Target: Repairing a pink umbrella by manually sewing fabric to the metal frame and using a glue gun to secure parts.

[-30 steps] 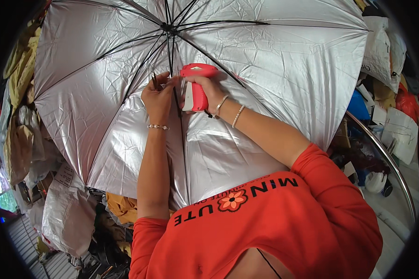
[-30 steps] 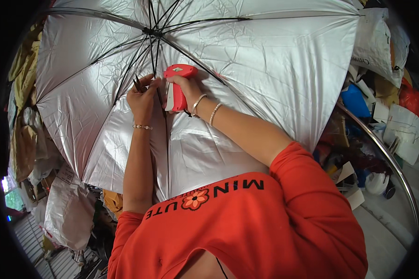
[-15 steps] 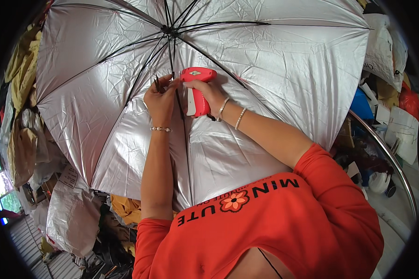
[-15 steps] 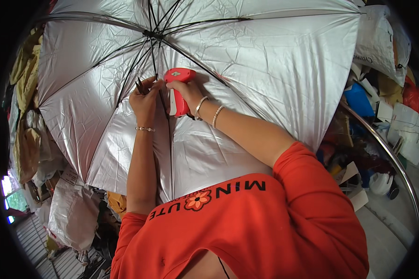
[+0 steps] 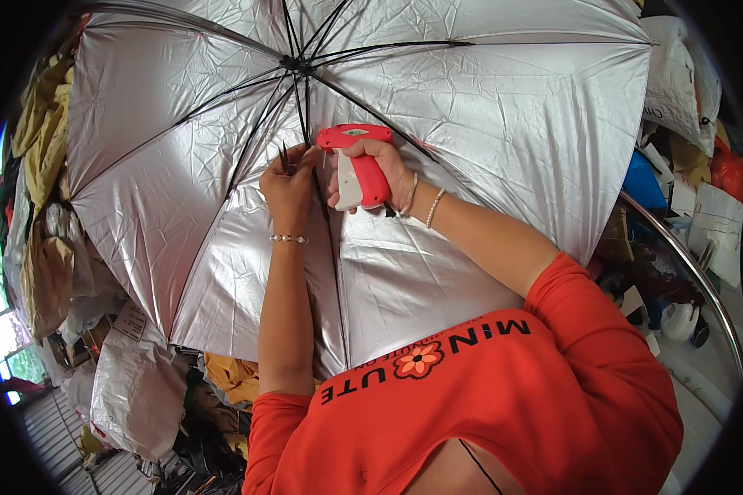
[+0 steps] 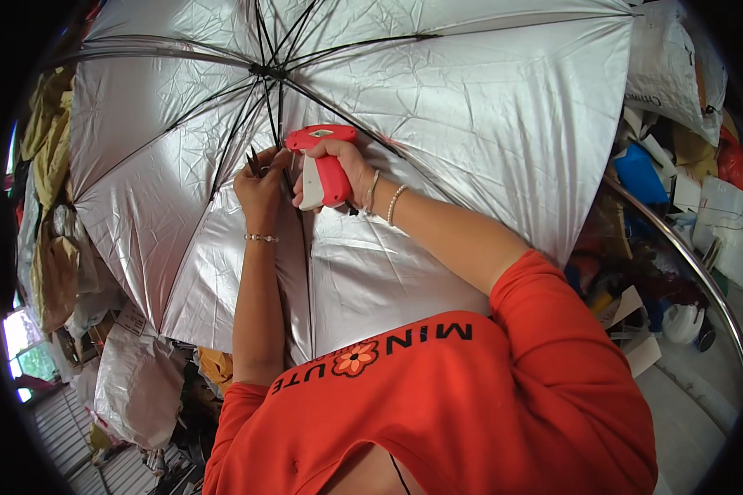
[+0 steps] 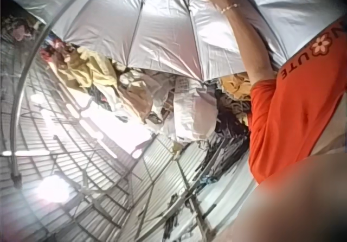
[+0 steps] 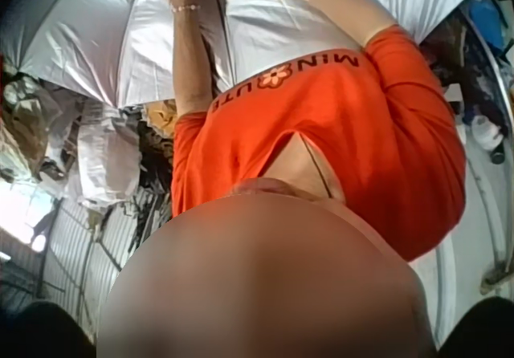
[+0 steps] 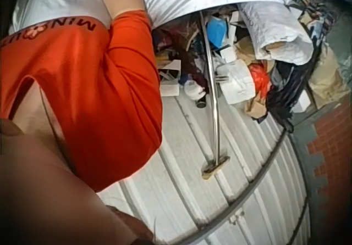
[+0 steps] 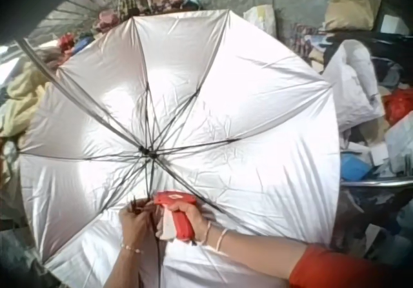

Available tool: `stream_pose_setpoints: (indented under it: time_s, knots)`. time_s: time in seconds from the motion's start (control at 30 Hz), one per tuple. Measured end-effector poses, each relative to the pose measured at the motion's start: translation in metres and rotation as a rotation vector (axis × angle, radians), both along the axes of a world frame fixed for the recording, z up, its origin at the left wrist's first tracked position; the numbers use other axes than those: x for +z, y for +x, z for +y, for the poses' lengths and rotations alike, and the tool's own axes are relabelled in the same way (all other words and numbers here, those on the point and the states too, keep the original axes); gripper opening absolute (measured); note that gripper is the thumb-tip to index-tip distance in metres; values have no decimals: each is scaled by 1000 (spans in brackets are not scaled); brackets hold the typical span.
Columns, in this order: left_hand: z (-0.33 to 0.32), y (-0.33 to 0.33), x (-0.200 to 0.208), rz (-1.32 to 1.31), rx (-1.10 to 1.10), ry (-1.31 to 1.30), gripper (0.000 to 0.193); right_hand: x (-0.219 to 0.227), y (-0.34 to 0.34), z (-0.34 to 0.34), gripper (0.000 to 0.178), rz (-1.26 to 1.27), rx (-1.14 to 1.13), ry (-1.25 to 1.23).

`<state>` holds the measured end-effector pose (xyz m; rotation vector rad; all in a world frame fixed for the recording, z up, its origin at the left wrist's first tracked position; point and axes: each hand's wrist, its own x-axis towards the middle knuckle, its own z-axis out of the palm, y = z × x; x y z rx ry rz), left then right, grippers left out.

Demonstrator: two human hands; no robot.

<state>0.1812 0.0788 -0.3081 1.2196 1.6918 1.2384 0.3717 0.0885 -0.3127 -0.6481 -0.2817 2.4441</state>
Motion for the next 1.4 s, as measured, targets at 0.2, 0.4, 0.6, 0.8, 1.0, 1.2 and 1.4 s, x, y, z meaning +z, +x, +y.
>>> stream_pose_setpoints:
  time_s: [0.2,0.4,0.6,0.8,1.0,1.2,1.4]
  knots:
    - [1,-3,0,110,-18,-79,23,-8,6,4,39,52,25,61]
    - [0,2,7,130,-9,-79,22,-13,2,6,40,78,-10,39]
    - [1,9,11,91,17,-100,22,-14,-2,6,41,145,-66,5]
    - [4,9,9,100,-2,-60,23,-9,-5,10,41,134,-79,-12]
    - [4,7,10,59,-10,-71,22,-19,-1,25,36,69,0,32]
    - [2,1,15,-1,-44,-50,22,-18,-1,26,26,191,82,54]
    - [-4,-7,22,-10,-84,-69,23,-12,-5,18,24,259,126,9]
